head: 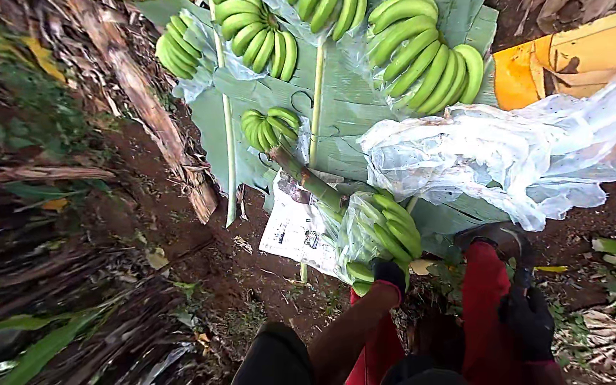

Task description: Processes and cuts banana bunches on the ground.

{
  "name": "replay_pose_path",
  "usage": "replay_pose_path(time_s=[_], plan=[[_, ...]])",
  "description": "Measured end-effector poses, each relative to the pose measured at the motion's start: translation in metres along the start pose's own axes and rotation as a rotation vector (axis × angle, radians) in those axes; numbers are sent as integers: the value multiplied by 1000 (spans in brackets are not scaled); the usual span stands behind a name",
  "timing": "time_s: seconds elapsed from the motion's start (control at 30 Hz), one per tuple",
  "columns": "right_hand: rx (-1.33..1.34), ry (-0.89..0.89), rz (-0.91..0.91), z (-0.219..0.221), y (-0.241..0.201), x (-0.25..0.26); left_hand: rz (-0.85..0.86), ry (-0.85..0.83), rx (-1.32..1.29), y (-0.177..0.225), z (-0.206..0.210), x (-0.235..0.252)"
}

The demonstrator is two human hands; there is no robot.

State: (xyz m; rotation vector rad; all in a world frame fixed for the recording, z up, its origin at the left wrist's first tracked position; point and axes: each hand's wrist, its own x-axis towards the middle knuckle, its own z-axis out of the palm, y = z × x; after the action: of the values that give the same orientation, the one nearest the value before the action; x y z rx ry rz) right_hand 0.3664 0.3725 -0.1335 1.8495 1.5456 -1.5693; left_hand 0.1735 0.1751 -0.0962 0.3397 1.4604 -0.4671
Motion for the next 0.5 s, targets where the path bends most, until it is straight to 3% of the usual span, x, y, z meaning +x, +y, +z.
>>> replay_pose_path(time_s=[0.07, 0.13, 0.2, 0.27, 0.37, 0.43, 0.5], plan=[[-27, 13, 24, 3, 2, 1, 210, 132, -37, 15, -29, -10], [-49, 17, 35, 4, 3, 1, 496, 439, -48, 31, -51, 13], [-48, 8, 39, 5, 2, 1, 580, 581, -12, 43, -79, 56], [-40, 7, 29, 5, 2, 1, 413, 479, 25, 44, -98, 93], [-4, 10, 5, 3, 6, 4, 16, 226, -169, 29, -87, 130], [1, 15, 2, 4, 4, 4, -55, 76, 10, 9, -63, 146], [-1, 26, 16, 10, 3, 3, -20, 87, 151, -12, -43, 142]])
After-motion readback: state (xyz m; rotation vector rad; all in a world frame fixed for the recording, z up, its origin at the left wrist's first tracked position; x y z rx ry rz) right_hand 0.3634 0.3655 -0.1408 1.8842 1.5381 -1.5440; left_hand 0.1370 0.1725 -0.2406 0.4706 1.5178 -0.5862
